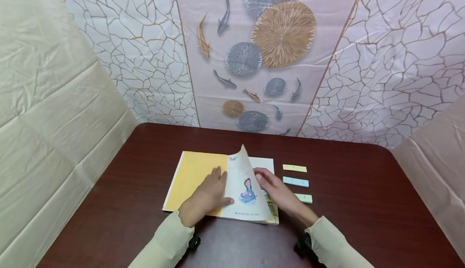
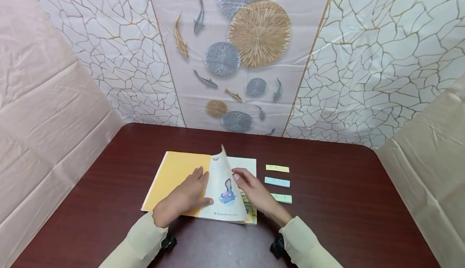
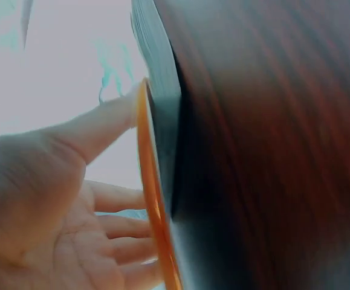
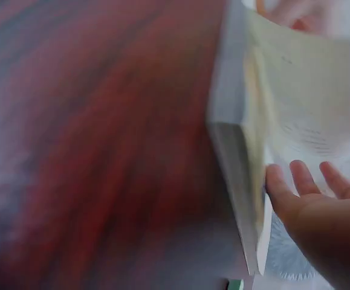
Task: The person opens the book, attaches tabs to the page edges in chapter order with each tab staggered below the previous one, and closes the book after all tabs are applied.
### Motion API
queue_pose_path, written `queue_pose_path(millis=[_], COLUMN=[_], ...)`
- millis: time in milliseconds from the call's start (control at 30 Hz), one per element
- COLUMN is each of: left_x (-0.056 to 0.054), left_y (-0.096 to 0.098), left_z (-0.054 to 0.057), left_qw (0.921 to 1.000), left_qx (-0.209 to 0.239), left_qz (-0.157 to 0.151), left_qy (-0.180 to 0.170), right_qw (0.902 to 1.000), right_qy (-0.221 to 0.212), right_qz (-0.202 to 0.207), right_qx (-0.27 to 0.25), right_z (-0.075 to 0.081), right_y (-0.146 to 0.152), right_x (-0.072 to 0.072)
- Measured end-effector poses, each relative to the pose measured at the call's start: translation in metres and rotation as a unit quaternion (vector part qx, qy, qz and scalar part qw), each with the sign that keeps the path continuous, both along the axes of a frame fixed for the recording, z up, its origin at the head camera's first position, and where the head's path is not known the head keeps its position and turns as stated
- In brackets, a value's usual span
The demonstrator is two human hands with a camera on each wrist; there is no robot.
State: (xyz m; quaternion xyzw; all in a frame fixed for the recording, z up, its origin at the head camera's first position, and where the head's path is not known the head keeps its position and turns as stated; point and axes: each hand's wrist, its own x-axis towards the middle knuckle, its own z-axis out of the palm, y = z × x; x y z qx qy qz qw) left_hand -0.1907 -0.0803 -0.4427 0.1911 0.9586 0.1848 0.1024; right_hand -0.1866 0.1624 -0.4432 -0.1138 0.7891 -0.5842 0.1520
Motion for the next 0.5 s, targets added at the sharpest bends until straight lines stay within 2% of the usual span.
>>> queue_pose_path(millis=[100, 167, 200, 267, 333, 400, 500], left_x=[0.005, 0.006, 0.006, 0.007, 0.006, 0.006, 0.004], left_y=[0.004, 0.008, 0.009, 0.013, 0.017, 0.020, 0.022], left_z=[0.002, 0.004, 0.004, 0.004, 0.005, 0.005, 0.004], left_qw=[0.9980, 0.9932, 0.9889, 0.9742, 0.9544, 0.9319, 0.9002], left_qx=[0.032, 0.095, 0.135, 0.223, 0.298, 0.357, 0.417], left_qz=[-0.017, -0.016, -0.010, 0.005, 0.019, 0.038, 0.073], left_qy=[0.052, 0.066, 0.062, 0.032, -0.006, -0.051, -0.104], right_qw=[0.9985, 0.9973, 0.9968, 0.9959, 0.9943, 0.9924, 0.9909], right_qy=[0.029, 0.039, 0.041, 0.044, 0.053, 0.062, 0.071], right_qz=[0.008, 0.010, 0.012, 0.015, 0.020, 0.022, 0.035], right_qx=[0.046, 0.062, 0.067, 0.077, 0.091, 0.104, 0.109], right_z=[-0.003, -0.002, -0.002, -0.001, -0.001, -0.001, -0.002], right_y=[-0.005, -0.008, -0.010, -0.012, -0.014, -0.015, -0.014], right_x=[0.004, 0.005, 0.005, 0.006, 0.005, 0.004, 0.003])
